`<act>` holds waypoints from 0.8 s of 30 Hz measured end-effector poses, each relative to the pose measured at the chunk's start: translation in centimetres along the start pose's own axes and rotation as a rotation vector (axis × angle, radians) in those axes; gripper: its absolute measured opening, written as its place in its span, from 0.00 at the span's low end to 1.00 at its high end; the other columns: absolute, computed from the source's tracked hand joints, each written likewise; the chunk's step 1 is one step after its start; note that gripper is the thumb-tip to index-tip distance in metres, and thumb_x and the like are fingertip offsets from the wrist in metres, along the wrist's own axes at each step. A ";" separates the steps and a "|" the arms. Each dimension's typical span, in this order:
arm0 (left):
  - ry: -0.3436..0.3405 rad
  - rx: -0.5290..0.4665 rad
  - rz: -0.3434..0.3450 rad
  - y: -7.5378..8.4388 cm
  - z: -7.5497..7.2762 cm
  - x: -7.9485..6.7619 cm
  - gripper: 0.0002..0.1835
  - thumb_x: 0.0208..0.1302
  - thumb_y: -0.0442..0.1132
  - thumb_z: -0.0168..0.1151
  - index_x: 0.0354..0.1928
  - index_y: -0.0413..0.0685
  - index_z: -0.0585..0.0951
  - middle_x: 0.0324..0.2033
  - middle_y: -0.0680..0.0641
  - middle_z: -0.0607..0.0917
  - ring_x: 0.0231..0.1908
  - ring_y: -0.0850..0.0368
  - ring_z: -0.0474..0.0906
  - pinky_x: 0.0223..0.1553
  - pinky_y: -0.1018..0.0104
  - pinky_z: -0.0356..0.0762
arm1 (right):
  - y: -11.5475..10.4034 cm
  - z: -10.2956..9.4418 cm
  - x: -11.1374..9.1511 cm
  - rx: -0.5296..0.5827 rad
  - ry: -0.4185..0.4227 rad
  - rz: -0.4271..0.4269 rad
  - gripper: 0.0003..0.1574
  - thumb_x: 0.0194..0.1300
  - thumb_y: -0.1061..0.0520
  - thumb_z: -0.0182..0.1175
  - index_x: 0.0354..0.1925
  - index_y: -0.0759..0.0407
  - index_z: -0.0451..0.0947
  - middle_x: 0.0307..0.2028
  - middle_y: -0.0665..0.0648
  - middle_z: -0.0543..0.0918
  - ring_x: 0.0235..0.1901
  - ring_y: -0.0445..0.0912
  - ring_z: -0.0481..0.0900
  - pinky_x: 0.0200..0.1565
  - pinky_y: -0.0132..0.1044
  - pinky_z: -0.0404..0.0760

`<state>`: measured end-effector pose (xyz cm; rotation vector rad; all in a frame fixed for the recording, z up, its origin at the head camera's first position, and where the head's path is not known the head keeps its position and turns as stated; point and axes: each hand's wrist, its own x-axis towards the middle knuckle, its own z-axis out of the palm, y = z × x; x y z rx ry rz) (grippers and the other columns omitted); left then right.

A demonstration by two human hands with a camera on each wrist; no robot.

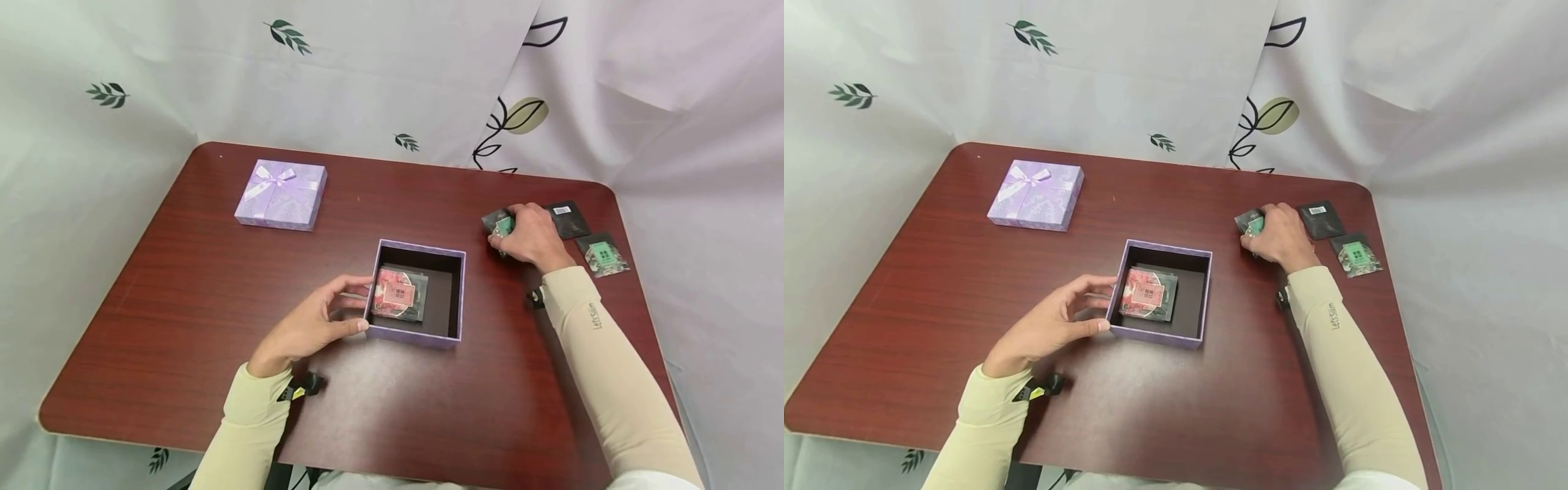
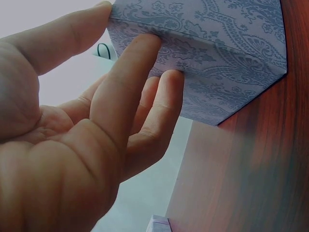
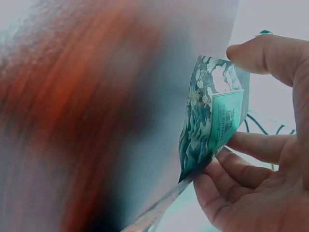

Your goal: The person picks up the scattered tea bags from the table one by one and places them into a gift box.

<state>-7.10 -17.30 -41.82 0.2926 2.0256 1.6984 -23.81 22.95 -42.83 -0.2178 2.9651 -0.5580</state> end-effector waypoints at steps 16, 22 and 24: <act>0.007 0.022 0.013 -0.2 0.0 0.1 0.38 0.67 0.30 0.72 0.76 0.51 0.69 0.68 0.37 0.77 0.67 0.38 0.78 0.60 0.50 0.79 | -2.3 -2.0 -1.4 0.016 0.065 -0.049 0.48 0.59 0.45 0.71 0.68 0.70 0.71 0.60 0.71 0.77 0.60 0.66 0.72 0.66 0.61 0.69; 0.007 0.027 0.014 -0.2 -0.1 0.1 0.38 0.67 0.30 0.72 0.77 0.51 0.69 0.69 0.38 0.77 0.67 0.38 0.78 0.59 0.52 0.79 | -3.7 -2.8 -2.4 0.023 0.070 -0.085 0.49 0.58 0.44 0.72 0.70 0.69 0.72 0.61 0.70 0.77 0.59 0.65 0.72 0.64 0.61 0.70; 0.006 0.024 0.014 -0.3 -0.1 0.1 0.38 0.67 0.30 0.72 0.77 0.51 0.69 0.69 0.37 0.77 0.67 0.38 0.78 0.59 0.53 0.80 | -4.3 -3.0 -2.8 0.024 0.069 -0.098 0.50 0.58 0.44 0.72 0.70 0.69 0.72 0.61 0.69 0.77 0.59 0.65 0.72 0.63 0.60 0.70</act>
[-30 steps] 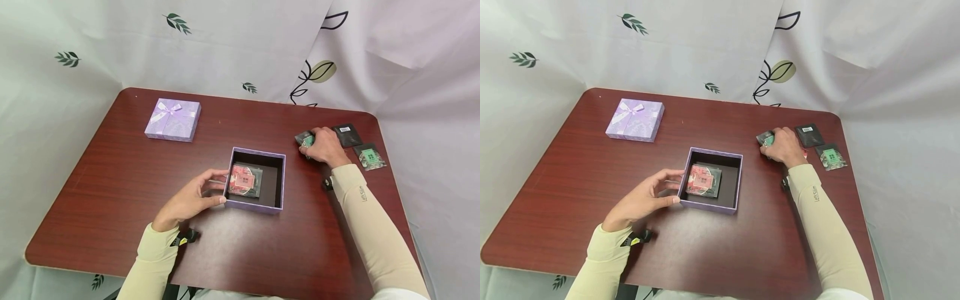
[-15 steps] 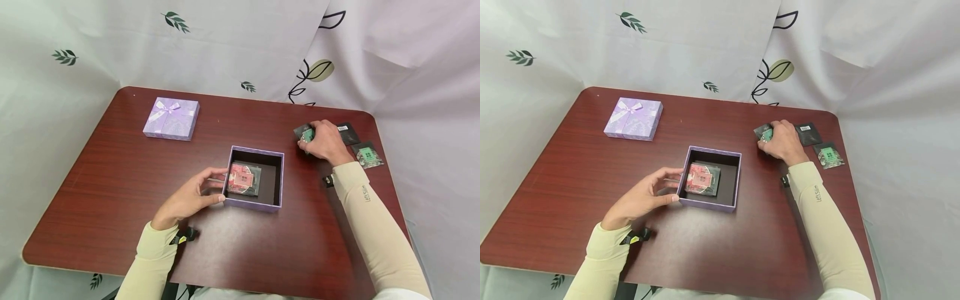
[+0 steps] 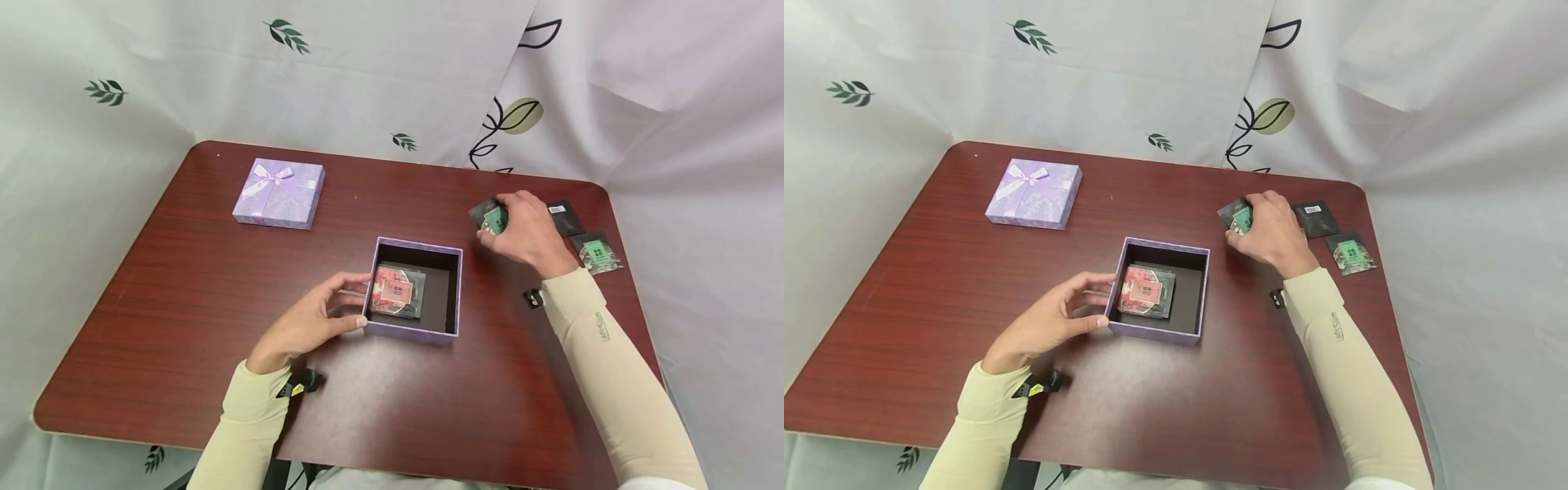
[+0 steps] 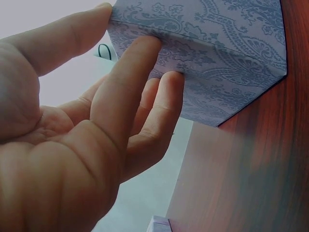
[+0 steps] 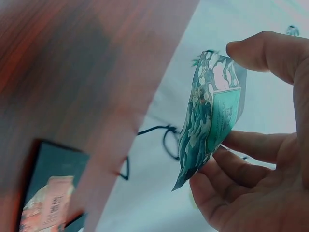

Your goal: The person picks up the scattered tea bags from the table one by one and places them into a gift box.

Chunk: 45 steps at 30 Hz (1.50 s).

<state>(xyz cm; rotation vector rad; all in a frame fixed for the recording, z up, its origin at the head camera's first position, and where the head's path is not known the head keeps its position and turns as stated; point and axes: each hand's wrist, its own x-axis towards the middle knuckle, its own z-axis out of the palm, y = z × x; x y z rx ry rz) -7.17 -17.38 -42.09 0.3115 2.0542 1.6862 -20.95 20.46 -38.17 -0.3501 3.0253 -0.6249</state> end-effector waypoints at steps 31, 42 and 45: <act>-0.003 -0.027 0.019 -0.1 -0.3 -0.4 0.38 0.67 0.30 0.72 0.77 0.50 0.69 0.68 0.35 0.78 0.67 0.37 0.78 0.53 0.62 0.83 | -10.7 0.5 -3.4 -0.067 0.009 -0.413 0.50 0.53 0.45 0.75 0.67 0.70 0.75 0.55 0.65 0.80 0.55 0.59 0.75 0.55 0.53 0.81; -0.021 -0.034 0.017 0.0 -0.3 -0.2 0.38 0.68 0.31 0.72 0.77 0.49 0.69 0.69 0.35 0.77 0.68 0.38 0.77 0.52 0.63 0.83 | -12.5 2.7 -4.1 -0.112 -0.063 -0.499 0.51 0.54 0.45 0.76 0.68 0.70 0.74 0.56 0.65 0.79 0.54 0.57 0.75 0.56 0.48 0.81; -0.024 -0.037 0.016 -0.1 -0.2 -0.1 0.37 0.68 0.31 0.72 0.76 0.52 0.69 0.69 0.35 0.77 0.68 0.38 0.78 0.52 0.62 0.83 | -12.8 3.5 -4.4 -0.128 -0.092 -0.499 0.51 0.53 0.44 0.76 0.68 0.69 0.74 0.56 0.63 0.79 0.53 0.55 0.76 0.54 0.46 0.82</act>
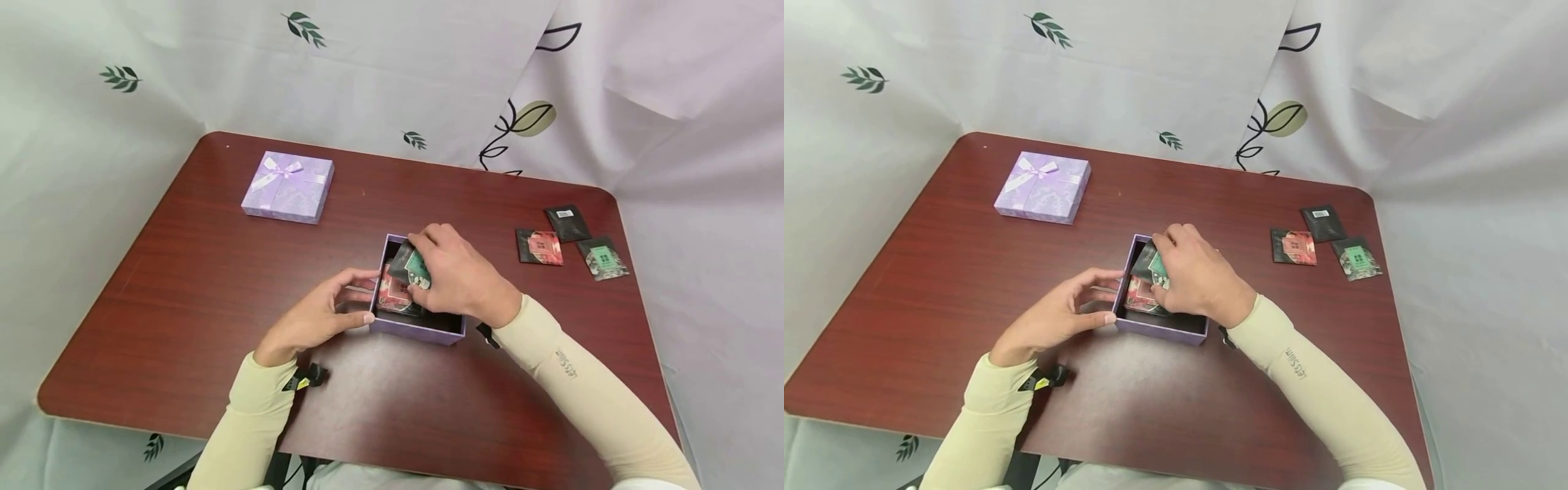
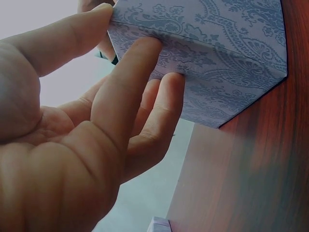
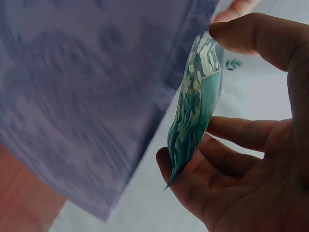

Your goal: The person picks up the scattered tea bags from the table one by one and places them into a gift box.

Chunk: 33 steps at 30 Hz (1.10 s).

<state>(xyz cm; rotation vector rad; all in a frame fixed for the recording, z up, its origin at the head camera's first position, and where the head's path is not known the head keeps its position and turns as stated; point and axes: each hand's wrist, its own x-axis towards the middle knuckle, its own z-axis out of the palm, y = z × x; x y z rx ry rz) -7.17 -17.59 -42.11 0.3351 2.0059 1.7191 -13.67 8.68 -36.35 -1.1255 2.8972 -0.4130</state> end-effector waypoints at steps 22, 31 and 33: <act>-0.001 0.025 0.003 0.0 0.1 0.2 0.37 0.68 0.31 0.72 0.76 0.49 0.69 0.69 0.39 0.77 0.68 0.39 0.77 0.56 0.52 0.80 | -0.7 4.6 0.5 -0.013 -0.118 -0.074 0.45 0.53 0.47 0.78 0.64 0.65 0.78 0.54 0.59 0.79 0.49 0.51 0.75 0.50 0.40 0.83; -0.002 0.018 0.006 0.0 0.0 0.1 0.37 0.68 0.30 0.71 0.77 0.49 0.69 0.70 0.38 0.76 0.69 0.39 0.77 0.57 0.53 0.80 | -0.6 5.7 1.0 -0.014 -0.140 -0.104 0.44 0.51 0.48 0.80 0.62 0.63 0.79 0.52 0.58 0.78 0.52 0.52 0.76 0.54 0.42 0.81; -0.002 0.016 0.007 -0.1 0.0 0.1 0.37 0.68 0.30 0.71 0.76 0.49 0.69 0.70 0.38 0.76 0.69 0.39 0.77 0.57 0.53 0.80 | -0.6 5.9 1.1 -0.022 -0.145 -0.112 0.44 0.51 0.48 0.80 0.63 0.63 0.79 0.52 0.58 0.78 0.52 0.52 0.76 0.54 0.42 0.81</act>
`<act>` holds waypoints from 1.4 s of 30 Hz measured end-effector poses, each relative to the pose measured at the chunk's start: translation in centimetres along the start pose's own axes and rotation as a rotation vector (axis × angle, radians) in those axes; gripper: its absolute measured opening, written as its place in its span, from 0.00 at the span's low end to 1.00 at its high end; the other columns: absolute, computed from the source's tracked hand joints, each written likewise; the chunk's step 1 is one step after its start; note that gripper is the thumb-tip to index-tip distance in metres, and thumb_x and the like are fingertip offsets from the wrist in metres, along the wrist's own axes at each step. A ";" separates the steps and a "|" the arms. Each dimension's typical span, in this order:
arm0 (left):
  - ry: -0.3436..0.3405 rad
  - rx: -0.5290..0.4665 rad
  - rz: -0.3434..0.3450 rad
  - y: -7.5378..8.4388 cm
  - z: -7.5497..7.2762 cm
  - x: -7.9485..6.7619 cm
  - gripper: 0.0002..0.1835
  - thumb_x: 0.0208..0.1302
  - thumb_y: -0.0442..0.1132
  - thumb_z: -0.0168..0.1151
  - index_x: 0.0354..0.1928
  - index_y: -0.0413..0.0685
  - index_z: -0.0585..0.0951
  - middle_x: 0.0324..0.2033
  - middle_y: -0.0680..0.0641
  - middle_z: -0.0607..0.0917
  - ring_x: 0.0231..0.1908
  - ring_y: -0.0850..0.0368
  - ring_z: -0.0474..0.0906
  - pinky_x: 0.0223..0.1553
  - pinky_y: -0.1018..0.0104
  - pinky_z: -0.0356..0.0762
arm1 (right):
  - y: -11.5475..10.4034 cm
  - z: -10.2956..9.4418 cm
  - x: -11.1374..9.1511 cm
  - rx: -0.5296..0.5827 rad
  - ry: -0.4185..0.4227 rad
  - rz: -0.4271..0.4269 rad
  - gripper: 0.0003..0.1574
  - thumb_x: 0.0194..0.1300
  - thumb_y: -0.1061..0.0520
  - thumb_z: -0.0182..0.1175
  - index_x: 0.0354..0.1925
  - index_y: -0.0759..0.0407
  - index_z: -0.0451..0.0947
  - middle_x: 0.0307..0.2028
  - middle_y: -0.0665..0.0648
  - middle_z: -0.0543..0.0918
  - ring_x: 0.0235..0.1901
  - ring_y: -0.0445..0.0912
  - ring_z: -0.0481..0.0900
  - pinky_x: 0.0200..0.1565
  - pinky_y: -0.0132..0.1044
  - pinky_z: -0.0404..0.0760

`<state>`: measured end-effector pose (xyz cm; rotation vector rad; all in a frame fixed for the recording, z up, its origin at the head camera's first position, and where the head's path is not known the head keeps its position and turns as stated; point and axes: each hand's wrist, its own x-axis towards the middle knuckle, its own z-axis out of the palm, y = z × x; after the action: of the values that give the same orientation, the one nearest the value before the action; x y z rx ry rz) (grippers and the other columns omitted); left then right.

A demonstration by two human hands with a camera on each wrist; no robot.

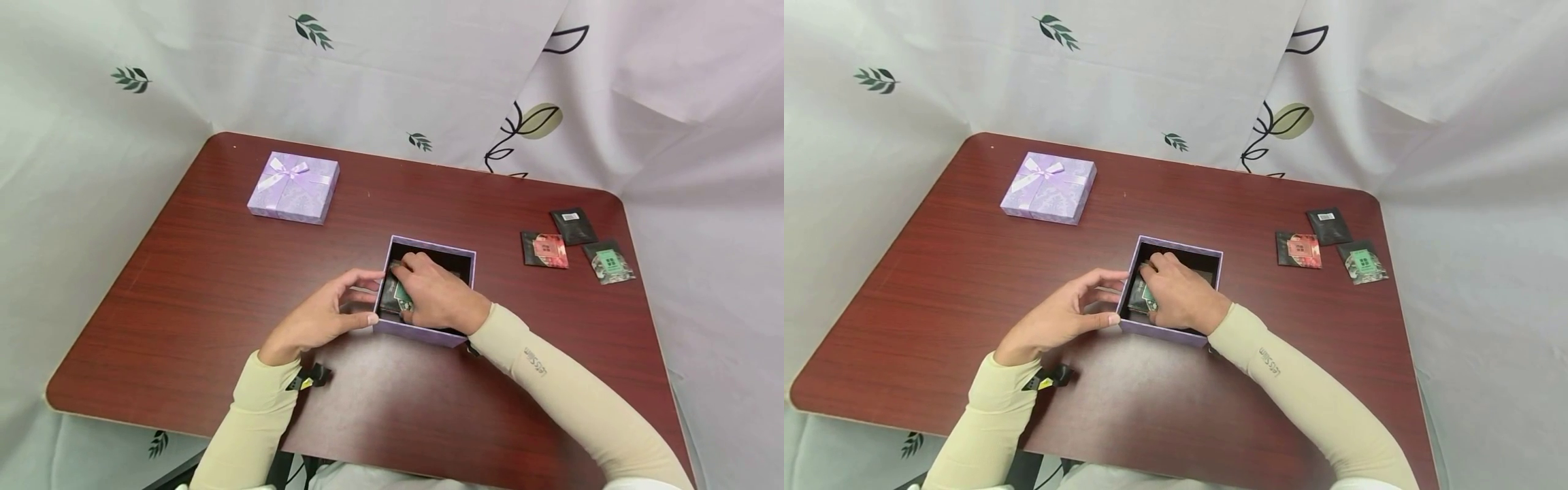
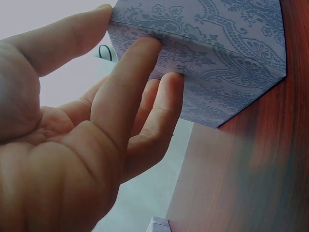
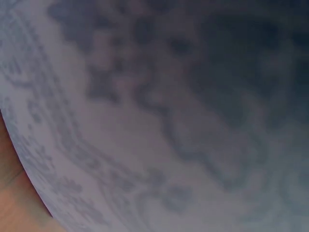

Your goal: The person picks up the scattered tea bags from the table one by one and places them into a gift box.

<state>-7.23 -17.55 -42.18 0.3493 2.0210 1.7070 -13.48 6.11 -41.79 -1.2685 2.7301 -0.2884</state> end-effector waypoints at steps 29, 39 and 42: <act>0.015 0.006 -0.012 0.3 0.0 0.0 0.38 0.67 0.31 0.72 0.77 0.50 0.69 0.69 0.37 0.77 0.68 0.38 0.77 0.56 0.54 0.82 | 4.6 -6.0 -5.4 0.158 0.137 0.104 0.51 0.58 0.45 0.79 0.73 0.61 0.72 0.63 0.58 0.77 0.63 0.53 0.77 0.68 0.52 0.75; 0.022 0.036 -0.015 0.4 0.1 -0.1 0.39 0.67 0.31 0.73 0.77 0.49 0.68 0.68 0.37 0.78 0.67 0.38 0.78 0.59 0.47 0.80 | 10.8 -7.3 -9.2 0.153 0.174 0.248 0.49 0.58 0.47 0.79 0.73 0.60 0.73 0.65 0.59 0.78 0.64 0.57 0.78 0.66 0.59 0.75; 0.020 0.034 -0.012 0.4 0.1 -0.1 0.39 0.67 0.31 0.73 0.77 0.48 0.68 0.68 0.37 0.78 0.67 0.38 0.78 0.59 0.48 0.80 | 13.0 -7.1 -10.0 0.161 0.151 0.304 0.49 0.59 0.49 0.79 0.73 0.61 0.72 0.65 0.60 0.77 0.53 0.57 0.81 0.62 0.57 0.75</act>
<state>-7.11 -17.40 -41.82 0.3317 2.0647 1.6771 -18.02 22.86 -37.46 -0.8074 2.9010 -0.5772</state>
